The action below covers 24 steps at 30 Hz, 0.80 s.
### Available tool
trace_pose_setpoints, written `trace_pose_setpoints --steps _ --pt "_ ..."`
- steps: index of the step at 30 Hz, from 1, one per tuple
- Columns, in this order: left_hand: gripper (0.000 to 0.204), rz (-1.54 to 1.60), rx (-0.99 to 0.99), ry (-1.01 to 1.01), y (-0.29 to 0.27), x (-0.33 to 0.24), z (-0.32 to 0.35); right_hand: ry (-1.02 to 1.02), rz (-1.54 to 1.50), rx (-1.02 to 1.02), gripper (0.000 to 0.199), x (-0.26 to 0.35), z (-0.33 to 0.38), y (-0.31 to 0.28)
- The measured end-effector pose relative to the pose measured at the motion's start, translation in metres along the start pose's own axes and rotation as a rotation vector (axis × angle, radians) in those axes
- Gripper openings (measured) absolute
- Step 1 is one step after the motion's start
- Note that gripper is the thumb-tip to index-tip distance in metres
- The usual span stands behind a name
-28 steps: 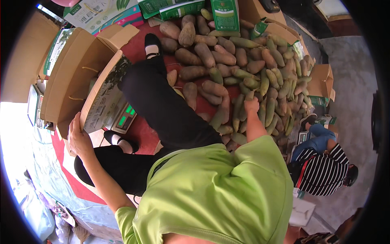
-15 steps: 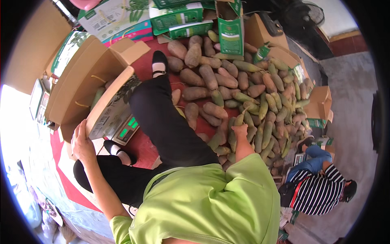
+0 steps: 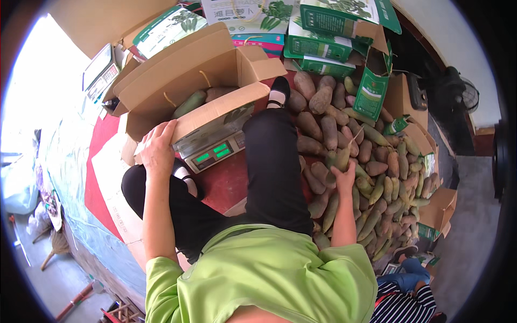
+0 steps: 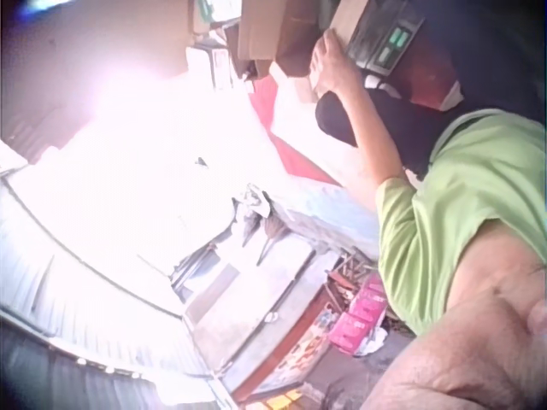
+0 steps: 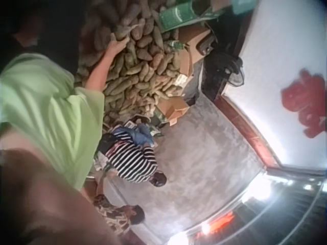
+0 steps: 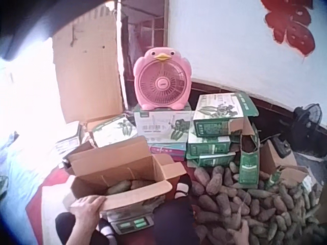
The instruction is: Sorting and weighing produce into cardboard boxes for packaging.
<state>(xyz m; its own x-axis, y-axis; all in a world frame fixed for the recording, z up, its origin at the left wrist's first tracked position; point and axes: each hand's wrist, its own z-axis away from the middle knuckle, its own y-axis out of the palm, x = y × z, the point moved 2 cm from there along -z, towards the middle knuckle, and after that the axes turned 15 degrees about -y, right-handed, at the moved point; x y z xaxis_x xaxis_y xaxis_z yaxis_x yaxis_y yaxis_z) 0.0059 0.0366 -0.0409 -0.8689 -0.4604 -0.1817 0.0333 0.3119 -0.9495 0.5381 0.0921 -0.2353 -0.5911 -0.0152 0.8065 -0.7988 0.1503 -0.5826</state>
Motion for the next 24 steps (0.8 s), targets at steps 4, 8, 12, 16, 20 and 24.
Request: trace_pose_setpoints --steps 4,8,12,16,20,24 --pt "0.036 0.006 -0.007 0.024 0.001 0.000 -0.001 -0.245 -0.259 -0.038 0.063 0.136 -0.060 0.006" --pt "0.033 -0.020 -0.020 0.013 -0.003 0.006 0.003 -0.497 -0.521 -0.008 0.061 0.276 -0.093 0.016" --pt "0.034 -0.007 -0.004 0.029 0.001 0.000 -0.001 -0.911 -0.577 0.003 0.058 0.368 -0.115 0.034" --pt "0.037 0.011 0.015 0.021 -0.001 -0.001 0.000 -1.170 -0.421 0.005 0.057 0.429 -0.114 0.072" --pt "0.042 0.008 0.025 0.018 -0.001 -0.003 0.000 -1.279 -0.049 0.141 0.054 0.438 -0.107 0.125" --pt "0.046 0.005 0.032 0.015 0.004 0.000 -0.001 -1.149 -0.061 0.202 0.039 0.389 -0.115 0.142"
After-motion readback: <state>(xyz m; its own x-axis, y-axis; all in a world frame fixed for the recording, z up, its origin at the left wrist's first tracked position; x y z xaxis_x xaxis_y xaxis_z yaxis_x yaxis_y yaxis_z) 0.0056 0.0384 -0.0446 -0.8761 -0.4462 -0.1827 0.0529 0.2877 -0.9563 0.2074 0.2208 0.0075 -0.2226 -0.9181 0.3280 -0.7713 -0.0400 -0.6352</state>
